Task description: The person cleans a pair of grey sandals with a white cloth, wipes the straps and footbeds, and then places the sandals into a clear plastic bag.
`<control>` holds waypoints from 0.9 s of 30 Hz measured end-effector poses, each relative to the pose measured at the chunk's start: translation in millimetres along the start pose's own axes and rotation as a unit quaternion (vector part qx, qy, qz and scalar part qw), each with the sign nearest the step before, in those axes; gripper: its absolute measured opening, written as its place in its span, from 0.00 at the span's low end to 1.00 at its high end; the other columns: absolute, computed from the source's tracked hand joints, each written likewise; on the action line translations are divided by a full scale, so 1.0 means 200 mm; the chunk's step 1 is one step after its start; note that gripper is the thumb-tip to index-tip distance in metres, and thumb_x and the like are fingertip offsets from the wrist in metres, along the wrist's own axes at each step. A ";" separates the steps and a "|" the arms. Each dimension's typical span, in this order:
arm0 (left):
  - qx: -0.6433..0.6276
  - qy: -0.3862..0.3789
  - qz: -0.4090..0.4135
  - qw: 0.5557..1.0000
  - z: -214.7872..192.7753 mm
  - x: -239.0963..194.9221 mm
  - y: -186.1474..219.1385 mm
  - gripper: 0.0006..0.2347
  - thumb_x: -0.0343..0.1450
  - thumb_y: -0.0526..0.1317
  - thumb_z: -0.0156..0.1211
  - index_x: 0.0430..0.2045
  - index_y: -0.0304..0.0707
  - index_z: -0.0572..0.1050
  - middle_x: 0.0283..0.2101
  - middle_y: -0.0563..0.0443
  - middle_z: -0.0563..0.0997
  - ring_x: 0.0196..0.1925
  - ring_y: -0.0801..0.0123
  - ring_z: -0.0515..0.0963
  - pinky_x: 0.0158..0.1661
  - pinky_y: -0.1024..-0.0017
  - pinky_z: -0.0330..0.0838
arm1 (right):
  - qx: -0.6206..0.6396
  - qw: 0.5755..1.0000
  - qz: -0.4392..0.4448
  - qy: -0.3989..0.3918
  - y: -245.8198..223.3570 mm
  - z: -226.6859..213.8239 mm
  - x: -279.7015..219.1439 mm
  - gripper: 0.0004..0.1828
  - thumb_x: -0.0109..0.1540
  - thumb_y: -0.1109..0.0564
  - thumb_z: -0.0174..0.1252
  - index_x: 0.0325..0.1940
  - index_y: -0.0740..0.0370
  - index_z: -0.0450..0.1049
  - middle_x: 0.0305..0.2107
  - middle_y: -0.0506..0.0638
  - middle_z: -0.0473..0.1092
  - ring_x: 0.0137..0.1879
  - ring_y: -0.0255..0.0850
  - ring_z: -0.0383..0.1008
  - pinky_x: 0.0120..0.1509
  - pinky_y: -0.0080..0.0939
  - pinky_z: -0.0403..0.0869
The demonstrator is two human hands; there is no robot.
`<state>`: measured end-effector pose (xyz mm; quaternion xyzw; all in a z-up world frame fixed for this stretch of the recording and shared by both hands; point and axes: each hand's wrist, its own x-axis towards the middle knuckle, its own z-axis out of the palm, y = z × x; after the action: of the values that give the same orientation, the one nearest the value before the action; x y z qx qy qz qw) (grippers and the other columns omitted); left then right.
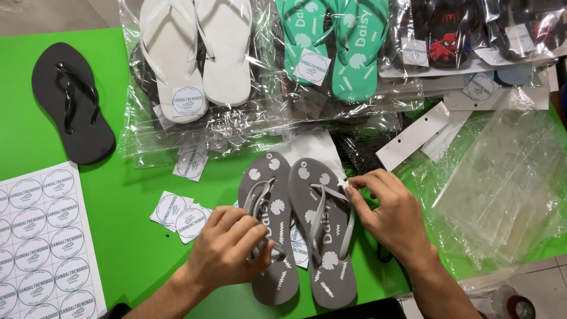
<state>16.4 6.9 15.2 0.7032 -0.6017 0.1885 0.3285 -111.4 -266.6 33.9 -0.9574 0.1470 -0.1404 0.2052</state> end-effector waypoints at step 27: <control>-0.035 -0.054 -0.273 0.960 0.09 -0.09 -0.06 0.13 0.73 0.45 0.52 0.46 0.37 0.68 0.37 0.48 0.74 0.34 0.66 0.76 0.34 0.68 0.75 | 0.140 0.975 -0.124 0.119 -0.12 -0.16 -0.06 0.07 0.64 0.63 0.57 0.45 0.67 0.76 0.33 0.54 0.74 0.35 0.38 0.69 0.34 0.34 0.69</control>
<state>22.8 8.1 -13.1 0.8378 -0.4103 0.0323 0.3589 -126.7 -253.4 69.3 -0.9061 0.0292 -0.2973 0.2995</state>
